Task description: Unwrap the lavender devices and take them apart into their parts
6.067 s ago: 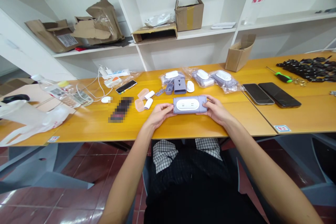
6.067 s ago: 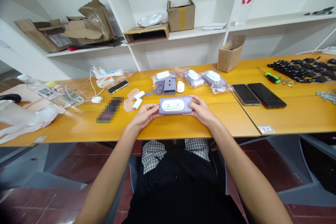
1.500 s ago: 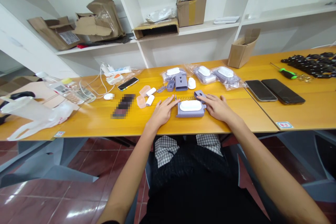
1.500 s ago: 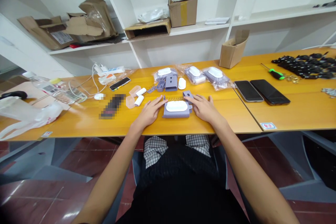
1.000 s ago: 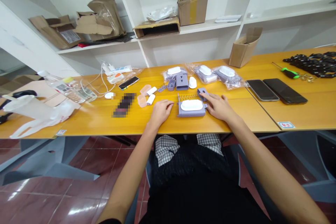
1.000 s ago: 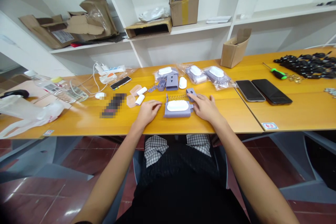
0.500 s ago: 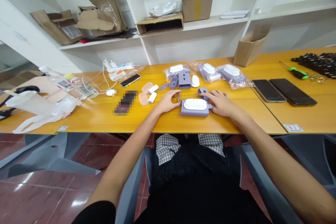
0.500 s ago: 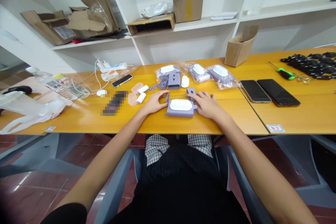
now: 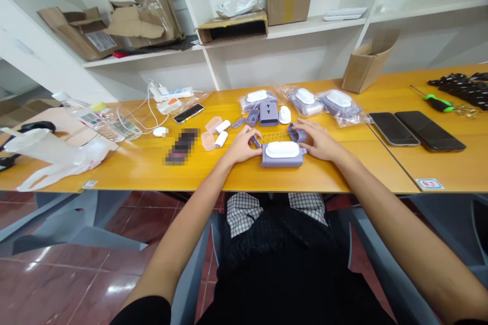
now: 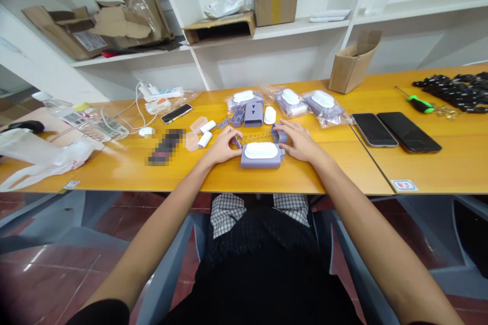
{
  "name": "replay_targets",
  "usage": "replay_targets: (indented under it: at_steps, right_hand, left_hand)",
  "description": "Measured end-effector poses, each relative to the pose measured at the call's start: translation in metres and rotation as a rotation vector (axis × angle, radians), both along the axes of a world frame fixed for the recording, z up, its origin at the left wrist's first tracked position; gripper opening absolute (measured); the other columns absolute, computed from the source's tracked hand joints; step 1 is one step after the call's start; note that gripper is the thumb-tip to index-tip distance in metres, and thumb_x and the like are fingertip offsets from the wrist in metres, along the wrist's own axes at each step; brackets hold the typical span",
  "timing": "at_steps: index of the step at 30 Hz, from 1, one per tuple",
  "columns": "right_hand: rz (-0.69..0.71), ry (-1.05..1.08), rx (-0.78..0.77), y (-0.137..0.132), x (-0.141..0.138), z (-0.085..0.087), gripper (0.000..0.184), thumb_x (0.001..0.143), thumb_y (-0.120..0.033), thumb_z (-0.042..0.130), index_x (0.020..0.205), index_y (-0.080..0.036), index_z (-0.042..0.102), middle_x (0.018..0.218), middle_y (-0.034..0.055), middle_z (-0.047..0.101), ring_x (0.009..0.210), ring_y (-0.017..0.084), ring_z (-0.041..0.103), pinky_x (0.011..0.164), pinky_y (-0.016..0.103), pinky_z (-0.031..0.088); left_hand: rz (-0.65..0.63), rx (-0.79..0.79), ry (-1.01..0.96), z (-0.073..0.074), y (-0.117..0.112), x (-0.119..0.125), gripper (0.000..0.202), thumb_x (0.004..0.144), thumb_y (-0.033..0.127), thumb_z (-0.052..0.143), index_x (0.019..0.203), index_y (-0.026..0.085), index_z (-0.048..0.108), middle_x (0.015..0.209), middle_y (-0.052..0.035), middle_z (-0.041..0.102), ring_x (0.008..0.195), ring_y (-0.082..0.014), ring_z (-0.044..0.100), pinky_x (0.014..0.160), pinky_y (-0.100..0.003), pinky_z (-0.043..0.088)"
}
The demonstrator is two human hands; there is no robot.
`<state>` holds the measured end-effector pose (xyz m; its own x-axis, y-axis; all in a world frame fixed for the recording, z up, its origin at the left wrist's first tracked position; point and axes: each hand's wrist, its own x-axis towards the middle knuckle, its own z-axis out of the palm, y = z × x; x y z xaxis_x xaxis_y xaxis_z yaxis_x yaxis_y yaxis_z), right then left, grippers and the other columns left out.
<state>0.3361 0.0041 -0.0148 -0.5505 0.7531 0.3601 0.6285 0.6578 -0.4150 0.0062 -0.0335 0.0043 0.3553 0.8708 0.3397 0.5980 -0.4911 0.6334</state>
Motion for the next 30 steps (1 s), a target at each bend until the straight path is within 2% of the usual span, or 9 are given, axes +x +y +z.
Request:
replay_targets:
  at_steps: [3,7,13,16,21,23,26,30]
  right_hand:
    - [0.021,0.054,0.001,0.003,0.003,-0.003,0.053,0.095,-0.039,0.066,0.146,-0.029,0.057,0.163,0.0143,0.054,0.150,0.041,0.050,0.117,0.069,0.041]
    - [0.011,0.084,0.023,0.002,-0.001,-0.002,0.050,0.094,-0.042,0.067,0.141,-0.028,0.058,0.159,0.0149,0.058,0.146,0.041,0.054,0.116,0.066,0.043]
    - [-0.047,-0.037,0.119,-0.005,-0.005,0.009,0.040,0.095,-0.038,0.064,0.134,-0.028,0.061,0.162,0.0165,0.052,0.144,0.044,0.053,0.109,0.067,0.044]
    - [-0.128,-0.045,0.169,-0.002,0.004,0.009,0.036,0.095,-0.038,0.065,0.129,-0.027,0.063,0.162,0.0169,0.052,0.143,0.044,0.054,0.110,0.068,0.042]
    - [-0.211,0.118,0.095,0.003,0.015,0.002,0.045,0.092,-0.051,0.070,0.128,-0.026,0.062,0.146,0.0160,0.067,0.134,0.043,0.062,0.108,0.063,0.046]
    - [-0.217,0.130,0.051,0.002,0.010,0.000,0.051,0.091,-0.057,0.070,0.130,-0.025,0.061,0.139,0.0159,0.071,0.130,0.044,0.064,0.107,0.063,0.046]
    - [-0.201,0.103,0.012,0.002,-0.004,0.000,0.058,0.087,-0.062,0.072,0.131,-0.025,0.059,0.137,0.0172,0.073,0.126,0.046,0.066,0.105,0.065,0.045]
    - [-0.157,0.020,-0.035,0.010,-0.019,0.001,0.043,0.088,-0.058,0.070,0.114,-0.024,0.065,0.119,0.0145,0.078,0.113,0.044,0.071,0.103,0.065,0.044]
  left_hand:
    - [-0.003,0.005,-0.004,-0.001,0.000,0.000,0.030,0.075,0.022,0.080,0.094,0.022,0.058,0.100,-0.0001,0.049,0.082,-0.0171,0.056,0.081,-0.033,0.052]
    - [0.012,0.045,0.035,-0.001,0.000,0.001,0.033,0.076,0.025,0.078,0.091,0.023,0.049,0.095,0.0005,0.049,0.083,-0.0186,0.053,0.078,-0.032,0.047]
    - [-0.020,0.123,0.020,0.003,-0.001,0.001,0.031,0.079,0.023,0.071,0.085,0.024,0.040,0.088,0.0010,0.048,0.079,-0.0189,0.048,0.075,-0.032,0.042]
    - [0.033,0.138,-0.063,0.006,-0.002,-0.009,0.032,0.080,0.019,0.067,0.082,0.025,0.035,0.087,0.0007,0.050,0.077,-0.0181,0.048,0.074,-0.032,0.043]
    - [0.138,0.132,-0.111,0.006,-0.001,-0.024,0.026,0.080,0.020,0.067,0.088,0.024,0.043,0.092,0.0002,0.053,0.078,-0.0175,0.052,0.069,-0.031,0.045]
    - [0.163,0.135,-0.072,0.004,0.000,-0.023,0.025,0.079,0.020,0.069,0.091,0.024,0.046,0.095,-0.0008,0.054,0.082,-0.0186,0.055,0.069,-0.031,0.047]
    - [0.168,0.146,-0.013,0.002,0.000,-0.019,0.024,0.081,0.020,0.070,0.095,0.023,0.052,0.101,-0.0026,0.058,0.087,-0.0199,0.058,0.077,-0.033,0.053]
    - [0.158,0.142,-0.019,-0.001,-0.002,-0.018,0.024,0.085,0.022,0.072,0.107,0.022,0.061,0.121,-0.0066,0.058,0.094,-0.0198,0.062,0.086,-0.036,0.057]
